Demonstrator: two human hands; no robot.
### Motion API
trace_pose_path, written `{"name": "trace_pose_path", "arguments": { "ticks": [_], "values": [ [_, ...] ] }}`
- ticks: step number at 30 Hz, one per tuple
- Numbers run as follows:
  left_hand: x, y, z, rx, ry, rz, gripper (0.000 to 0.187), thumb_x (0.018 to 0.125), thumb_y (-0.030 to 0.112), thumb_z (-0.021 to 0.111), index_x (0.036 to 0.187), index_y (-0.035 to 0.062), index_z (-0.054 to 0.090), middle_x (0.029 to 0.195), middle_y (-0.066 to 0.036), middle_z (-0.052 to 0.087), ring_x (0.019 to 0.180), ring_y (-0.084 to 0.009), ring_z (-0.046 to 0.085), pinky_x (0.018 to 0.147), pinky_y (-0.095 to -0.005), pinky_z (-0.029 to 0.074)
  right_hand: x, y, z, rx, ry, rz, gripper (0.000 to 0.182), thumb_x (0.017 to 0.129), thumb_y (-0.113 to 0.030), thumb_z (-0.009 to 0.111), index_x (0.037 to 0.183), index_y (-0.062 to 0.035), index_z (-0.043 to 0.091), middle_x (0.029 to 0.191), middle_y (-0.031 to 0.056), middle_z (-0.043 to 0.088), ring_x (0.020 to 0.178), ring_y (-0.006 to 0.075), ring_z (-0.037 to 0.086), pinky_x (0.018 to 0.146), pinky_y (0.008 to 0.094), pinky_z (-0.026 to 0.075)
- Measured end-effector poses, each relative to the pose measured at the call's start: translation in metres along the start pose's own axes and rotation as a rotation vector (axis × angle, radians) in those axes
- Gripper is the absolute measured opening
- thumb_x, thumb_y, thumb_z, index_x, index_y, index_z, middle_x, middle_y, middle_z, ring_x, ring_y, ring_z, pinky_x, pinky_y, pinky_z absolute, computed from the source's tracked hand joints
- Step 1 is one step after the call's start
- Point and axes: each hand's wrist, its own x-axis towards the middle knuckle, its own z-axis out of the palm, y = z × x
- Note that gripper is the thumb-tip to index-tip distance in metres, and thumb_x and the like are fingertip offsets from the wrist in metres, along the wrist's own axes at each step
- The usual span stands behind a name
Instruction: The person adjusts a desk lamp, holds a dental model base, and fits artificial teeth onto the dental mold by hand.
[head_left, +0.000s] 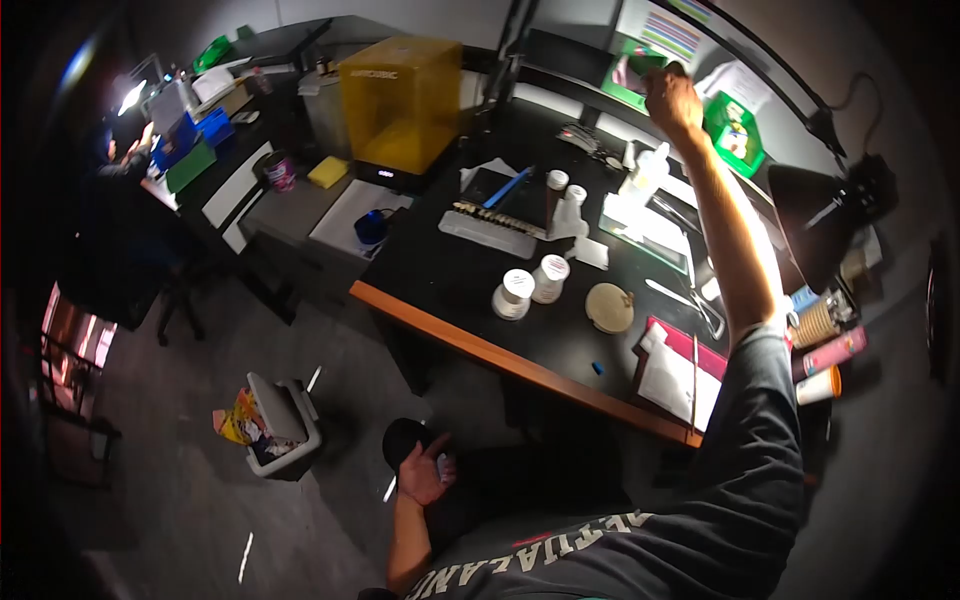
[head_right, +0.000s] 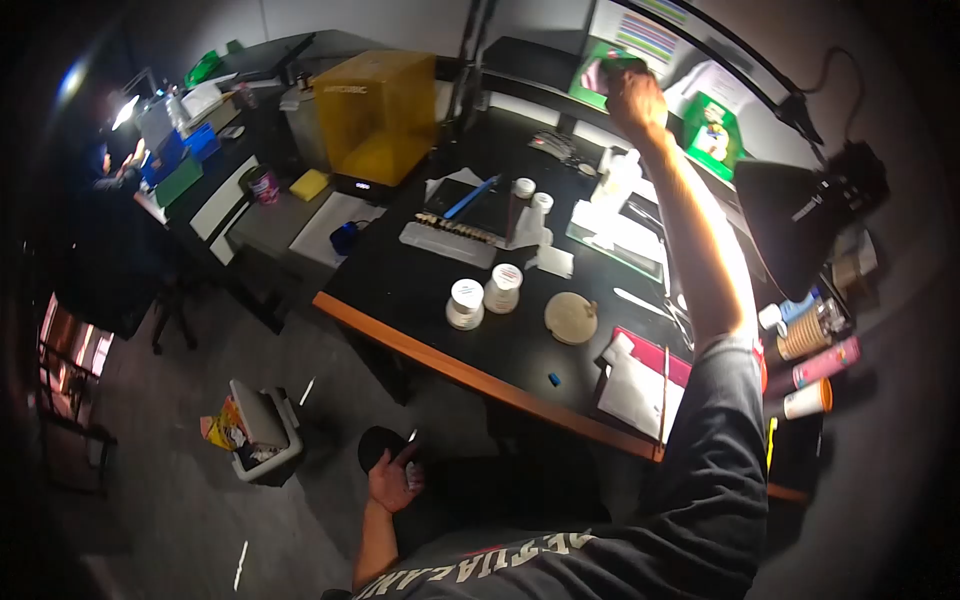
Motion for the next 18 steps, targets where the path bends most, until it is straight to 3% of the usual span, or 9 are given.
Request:
{"name": "trace_pose_path", "arguments": {
  "ticks": [3,5,8,12,13,14,15,17,18],
  "values": [
    [-0.003,-0.005,0.010,-0.003,0.047,0.030,0.064,0.096,0.052,0.051,0.146,0.0127,0.040,0.085,-0.009,0.047,0.073,-0.0190,0.043,0.066,-0.0323,0.038,0.050,0.012,0.057,-0.007,0.016,0.207,0.033,0.096,-0.036,0.048,0.109,-0.0094,0.064,0.116,0.0215,0.058,0.106,0.0402,0.060,0.088,0.0487,0.051],
    [-0.002,-0.005,0.005,0.000,0.020,0.038,0.064,0.097,0.051,0.050,0.146,0.0128,0.040,0.084,-0.008,0.046,0.073,-0.0189,0.042,0.066,-0.0319,0.038,0.056,0.009,0.058,-0.301,-0.131,0.011,0.036,0.097,-0.031,0.042,0.111,-0.0070,0.065,0.123,0.0139,0.055,0.117,0.0306,0.053,0.093,0.0457,0.048],
    [-0.001,-0.006,0.010,0.012,-0.010,0.025,0.062,0.098,0.051,0.047,0.145,0.0127,0.040,0.083,-0.008,0.046,0.072,-0.0183,0.041,0.065,-0.0311,0.037,0.060,0.023,0.081,-0.312,-0.115,0.017,0.034,0.096,-0.034,0.046,0.109,-0.0111,0.066,0.124,0.0107,0.055,0.118,0.0294,0.052,0.094,0.0430,0.047],
    [0.001,-0.010,0.013,0.047,0.012,0.013,0.060,0.098,0.049,0.049,0.145,0.0130,0.040,0.085,-0.009,0.050,0.075,-0.0194,0.047,0.069,-0.0330,0.042,0.031,-0.016,0.024,-0.355,-0.096,0.015,0.026,0.088,-0.030,0.060,0.102,-0.0120,0.073,0.129,0.0146,0.055,0.125,0.0306,0.050,0.098,0.0464,0.045],
    [0.000,-0.011,0.016,0.064,0.037,0.025,0.060,0.098,0.049,0.049,0.145,0.0130,0.040,0.086,-0.009,0.051,0.075,-0.0199,0.049,0.069,-0.0335,0.043,0.017,-0.030,-0.001,-0.341,-0.040,-0.080,0.036,0.091,-0.038,0.058,0.104,-0.0069,0.069,0.113,0.0167,0.061,0.111,0.0335,0.058,0.092,0.0454,0.049],
    [0.001,-0.009,0.009,0.077,0.011,0.011,0.059,0.099,0.049,0.048,0.146,0.0132,0.039,0.087,-0.010,0.053,0.077,-0.0209,0.052,0.071,-0.0344,0.046,0.011,-0.053,-0.026,-0.348,-0.239,0.074,0.024,0.090,-0.024,0.055,0.103,-0.0124,0.071,0.121,0.0137,0.061,0.125,0.0312,0.046,0.069,0.0571,0.058],
    [0.001,-0.009,0.006,0.097,0.021,0.010,0.059,0.099,0.049,0.048,0.146,0.0131,0.039,0.087,-0.009,0.053,0.077,-0.0207,0.052,0.070,-0.0342,0.046,0.003,-0.027,-0.010,-0.065,0.011,-0.158,0.018,0.080,-0.015,0.055,0.086,-0.0025,0.066,0.100,0.0300,0.062,0.103,0.0452,0.056,0.093,0.0539,0.046],
    [0.000,-0.009,0.005,0.137,0.042,0.019,0.059,0.099,0.048,0.048,0.146,0.0130,0.038,0.086,-0.009,0.053,0.077,-0.0205,0.052,0.069,-0.0337,0.045,-0.028,-0.027,-0.004,0.164,0.152,-0.192,0.026,0.078,-0.019,0.063,0.099,-0.0066,0.069,0.122,0.0251,0.050,0.124,0.0451,0.039,0.105,0.0598,0.031],
    [-0.002,-0.011,0.012,0.145,0.116,0.034,0.057,0.100,0.047,0.047,0.145,0.0127,0.039,0.084,-0.008,0.052,0.075,-0.0190,0.050,0.068,-0.0320,0.043,-0.050,-0.051,-0.065,0.193,-0.066,-0.153,0.026,0.081,-0.020,0.062,0.101,-0.0054,0.069,0.118,0.0223,0.054,0.117,0.0390,0.047,0.104,0.0556,0.035]
  ]
}}
